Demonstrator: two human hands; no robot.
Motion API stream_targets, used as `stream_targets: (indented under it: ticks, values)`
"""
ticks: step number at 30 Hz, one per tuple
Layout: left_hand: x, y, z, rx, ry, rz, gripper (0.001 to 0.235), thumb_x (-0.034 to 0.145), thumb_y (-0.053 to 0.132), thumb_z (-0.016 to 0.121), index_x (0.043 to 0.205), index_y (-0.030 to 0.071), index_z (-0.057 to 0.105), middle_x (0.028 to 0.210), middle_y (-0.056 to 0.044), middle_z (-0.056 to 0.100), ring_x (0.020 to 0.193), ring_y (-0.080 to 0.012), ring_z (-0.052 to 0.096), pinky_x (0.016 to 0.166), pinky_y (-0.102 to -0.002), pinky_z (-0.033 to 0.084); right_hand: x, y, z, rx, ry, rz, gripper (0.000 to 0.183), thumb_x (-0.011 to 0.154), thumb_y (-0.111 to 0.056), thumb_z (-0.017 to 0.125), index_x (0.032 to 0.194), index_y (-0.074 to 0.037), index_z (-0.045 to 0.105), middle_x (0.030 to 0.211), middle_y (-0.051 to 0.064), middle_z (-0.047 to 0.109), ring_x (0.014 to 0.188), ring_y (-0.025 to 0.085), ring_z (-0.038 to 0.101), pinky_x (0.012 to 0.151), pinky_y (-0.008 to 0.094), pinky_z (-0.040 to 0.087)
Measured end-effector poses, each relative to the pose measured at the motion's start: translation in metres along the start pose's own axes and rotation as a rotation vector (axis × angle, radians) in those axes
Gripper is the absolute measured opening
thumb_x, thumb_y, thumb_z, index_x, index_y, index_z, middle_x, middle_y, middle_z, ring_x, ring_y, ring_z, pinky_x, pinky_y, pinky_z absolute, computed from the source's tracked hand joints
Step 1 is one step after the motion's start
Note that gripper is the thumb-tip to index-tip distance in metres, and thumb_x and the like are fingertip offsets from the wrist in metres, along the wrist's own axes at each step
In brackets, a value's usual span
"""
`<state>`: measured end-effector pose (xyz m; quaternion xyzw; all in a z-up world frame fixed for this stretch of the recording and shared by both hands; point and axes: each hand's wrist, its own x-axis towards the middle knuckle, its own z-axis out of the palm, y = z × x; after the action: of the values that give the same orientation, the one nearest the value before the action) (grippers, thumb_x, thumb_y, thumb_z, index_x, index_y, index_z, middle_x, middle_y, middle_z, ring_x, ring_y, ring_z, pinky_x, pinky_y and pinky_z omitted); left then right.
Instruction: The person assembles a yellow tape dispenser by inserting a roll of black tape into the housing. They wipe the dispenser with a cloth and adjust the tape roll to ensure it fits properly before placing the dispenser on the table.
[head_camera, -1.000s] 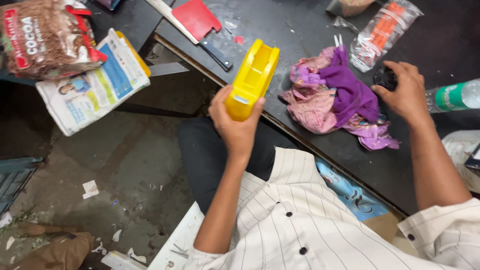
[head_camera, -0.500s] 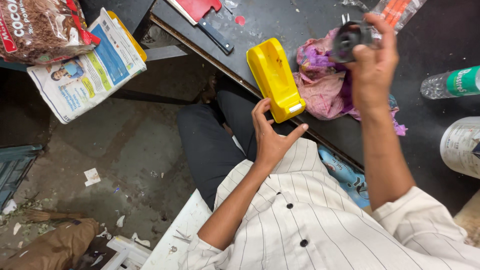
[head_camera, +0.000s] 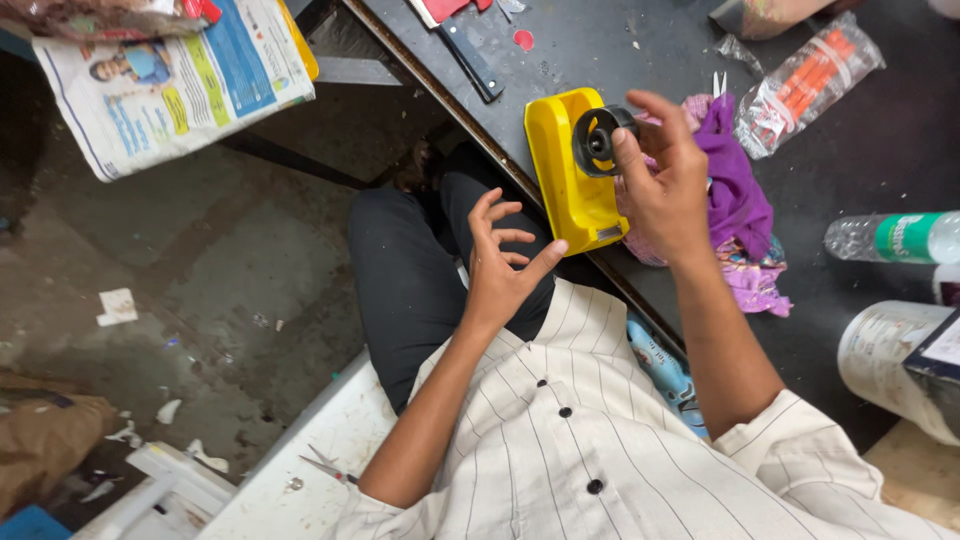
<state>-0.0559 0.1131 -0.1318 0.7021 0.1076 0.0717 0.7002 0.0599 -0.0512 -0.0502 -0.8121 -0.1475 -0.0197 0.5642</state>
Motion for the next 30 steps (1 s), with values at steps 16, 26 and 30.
stream_targets:
  ticks: [16,26,30]
  values:
    - [0.011,-0.009,-0.031,0.030,0.053,0.035,0.091,0.084,0.040,0.086,0.151,0.005,0.033,0.134,-0.018,0.060,0.097,-0.0197,0.071,0.067,-0.028,0.064,0.007,-0.029,0.006,-0.531,-0.256,-0.025,0.058,0.094,-0.007,0.078,0.146,-0.006,0.054,0.116,0.016,0.068,0.087,0.022,0.067,0.080,0.032,0.054]
    - [0.020,-0.016,-0.033,0.038,0.031,0.049,0.086,0.087,0.041,0.083,0.149,0.005,0.035,0.130,-0.017,0.063,0.097,-0.0195,0.073,0.069,-0.029,0.065,0.010,-0.024,0.009,-0.620,-0.273,-0.218,0.074,0.083,0.019,0.070,0.150,-0.005,0.053,0.165,0.016,0.040,0.133,0.034,0.063,0.093,0.034,0.059]
    - [0.023,-0.014,-0.032,0.042,0.007,0.025,0.083,0.087,0.040,0.083,0.148,0.006,0.037,0.126,-0.015,0.066,0.096,-0.0190,0.073,0.070,-0.030,0.064,0.017,-0.035,0.006,-0.550,-0.334,-0.065,0.072,0.076,0.022,0.065,0.143,-0.003,0.056,0.163,0.014,0.043,0.123,0.030,0.068,0.083,0.030,0.063]
